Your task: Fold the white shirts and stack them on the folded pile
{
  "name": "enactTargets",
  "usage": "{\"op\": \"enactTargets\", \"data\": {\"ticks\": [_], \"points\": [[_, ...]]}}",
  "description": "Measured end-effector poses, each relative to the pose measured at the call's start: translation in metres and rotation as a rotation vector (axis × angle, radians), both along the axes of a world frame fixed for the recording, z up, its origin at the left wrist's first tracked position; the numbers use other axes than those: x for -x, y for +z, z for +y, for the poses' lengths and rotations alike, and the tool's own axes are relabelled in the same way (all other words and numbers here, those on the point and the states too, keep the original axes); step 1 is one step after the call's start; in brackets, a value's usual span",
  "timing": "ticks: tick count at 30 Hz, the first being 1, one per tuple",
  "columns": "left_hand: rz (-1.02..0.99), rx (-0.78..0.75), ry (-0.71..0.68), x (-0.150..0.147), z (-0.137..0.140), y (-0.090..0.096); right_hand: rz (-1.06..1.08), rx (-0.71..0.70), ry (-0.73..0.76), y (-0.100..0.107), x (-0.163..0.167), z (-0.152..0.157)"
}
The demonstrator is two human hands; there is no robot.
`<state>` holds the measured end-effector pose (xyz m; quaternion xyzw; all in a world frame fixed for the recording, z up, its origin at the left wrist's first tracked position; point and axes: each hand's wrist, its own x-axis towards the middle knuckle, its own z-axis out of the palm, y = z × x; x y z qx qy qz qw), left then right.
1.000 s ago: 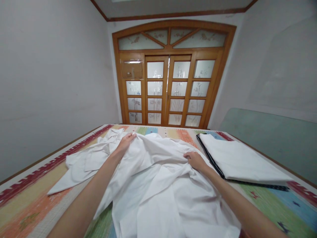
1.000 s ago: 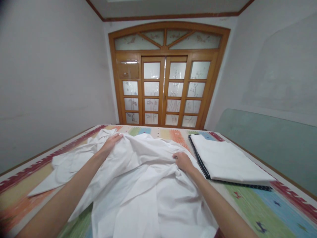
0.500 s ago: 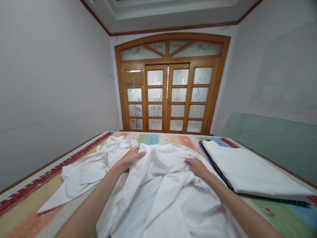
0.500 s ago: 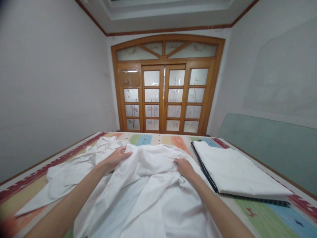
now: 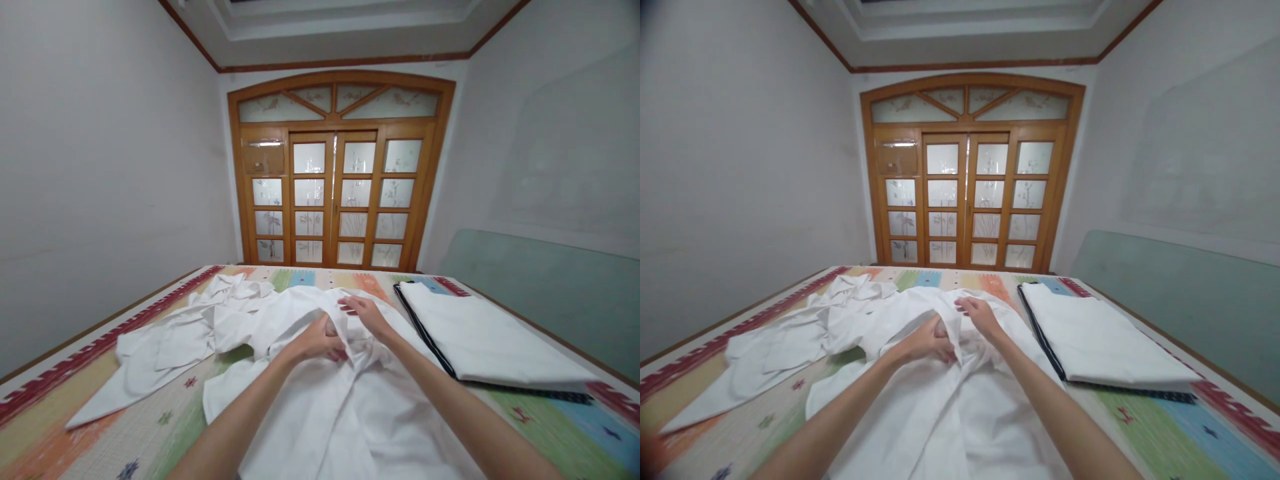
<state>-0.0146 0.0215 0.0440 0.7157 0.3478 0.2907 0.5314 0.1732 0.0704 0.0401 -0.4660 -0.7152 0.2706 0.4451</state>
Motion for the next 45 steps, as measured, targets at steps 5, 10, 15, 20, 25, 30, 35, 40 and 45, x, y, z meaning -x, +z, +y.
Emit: {"op": "enactTargets", "data": {"ticks": [5, 10, 15, 20, 25, 30, 35, 40, 45], "points": [[0.167, -0.313, 0.023, -0.007, 0.008, -0.011, -0.084, -0.093, 0.145, 0.01, 0.015, -0.018], [0.346, -0.838, 0.33, 0.014, 0.021, -0.019, -0.143, -0.086, 0.123, 0.002, 0.014, -0.023], [0.583, -1.102, 0.506, 0.035, 0.028, -0.018, -0.031, -0.017, 0.008, -0.011, 0.022, -0.021], [0.665, -1.181, 0.744, 0.052, 0.03, -0.004, 0.251, 0.216, -0.007, -0.009, 0.021, -0.015], [0.746, -1.217, 0.972, 0.071, 0.036, 0.02, 0.305, 0.251, 0.126, 0.002, 0.01, -0.014], [0.886, -1.15, 0.884, 0.088, 0.045, 0.037, 0.229, 0.264, 0.169, 0.009, 0.001, -0.01], [0.949, -1.057, 0.868, 0.097, 0.05, 0.043, 0.125, 0.274, 0.146, 0.015, -0.006, -0.008], [0.998, -1.022, 0.857, 0.102, 0.051, 0.048, 0.071, 0.239, 0.091, 0.017, -0.013, -0.001], [0.983, -0.9, 0.933, 0.117, 0.056, 0.054, 0.073, 0.194, -0.006, 0.015, -0.033, 0.015]]}}
